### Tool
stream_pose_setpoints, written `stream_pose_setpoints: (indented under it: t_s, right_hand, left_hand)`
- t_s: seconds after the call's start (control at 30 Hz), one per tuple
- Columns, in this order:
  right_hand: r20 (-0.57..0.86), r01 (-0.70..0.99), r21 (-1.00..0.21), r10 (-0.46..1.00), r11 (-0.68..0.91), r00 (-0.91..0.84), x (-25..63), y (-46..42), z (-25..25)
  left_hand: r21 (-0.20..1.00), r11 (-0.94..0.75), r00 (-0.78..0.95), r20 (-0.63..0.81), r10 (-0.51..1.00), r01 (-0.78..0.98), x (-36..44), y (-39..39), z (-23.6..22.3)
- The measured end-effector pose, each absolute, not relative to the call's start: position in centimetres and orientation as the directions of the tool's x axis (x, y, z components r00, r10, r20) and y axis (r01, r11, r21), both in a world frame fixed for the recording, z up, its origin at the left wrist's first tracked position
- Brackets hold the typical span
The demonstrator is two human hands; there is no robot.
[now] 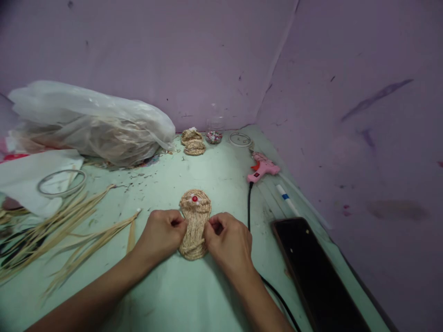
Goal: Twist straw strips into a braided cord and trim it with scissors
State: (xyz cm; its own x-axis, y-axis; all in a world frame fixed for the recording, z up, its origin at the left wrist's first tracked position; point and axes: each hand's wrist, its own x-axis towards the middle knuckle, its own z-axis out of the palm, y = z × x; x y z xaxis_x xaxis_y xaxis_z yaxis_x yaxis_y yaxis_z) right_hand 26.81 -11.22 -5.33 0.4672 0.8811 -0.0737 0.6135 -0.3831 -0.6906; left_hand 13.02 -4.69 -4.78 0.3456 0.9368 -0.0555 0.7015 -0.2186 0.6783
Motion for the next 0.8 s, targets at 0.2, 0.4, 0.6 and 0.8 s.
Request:
stream_pose_setpoints:
  t_s: [0.2, 0.4, 0.6, 0.8]
  right_hand:
    - [-0.061, 0.612, -0.699, 0.883, -0.37, 0.465, 26.7, -11.1, -5.4]
    - [-0.037, 0.634, -0.683, 0.883, -0.364, 0.467, 26.5, -11.0, -5.4]
    - [-0.103, 0.527, -0.779, 0.898, -0.34, 0.428, 27.5, -11.3, -5.6]
    - [-0.059, 0.487, -0.827, 0.905, -0.282, 0.422, 27.7, -11.9, -5.5]
  left_hand:
    - [0.689, -0.24, 0.401, -0.08, 0.913, 0.684, 13.0, -4.2, -4.7]
    - [0.677, -0.226, 0.396, -0.105, 0.912, 0.7, 13.2, -4.3, -4.4]
    - [0.717, -0.208, 0.404, -0.111, 0.908, 0.665, 12.9, -4.3, -4.4]
    - [0.719, -0.216, 0.407, -0.101, 0.908, 0.661, 12.8, -4.3, -4.7]
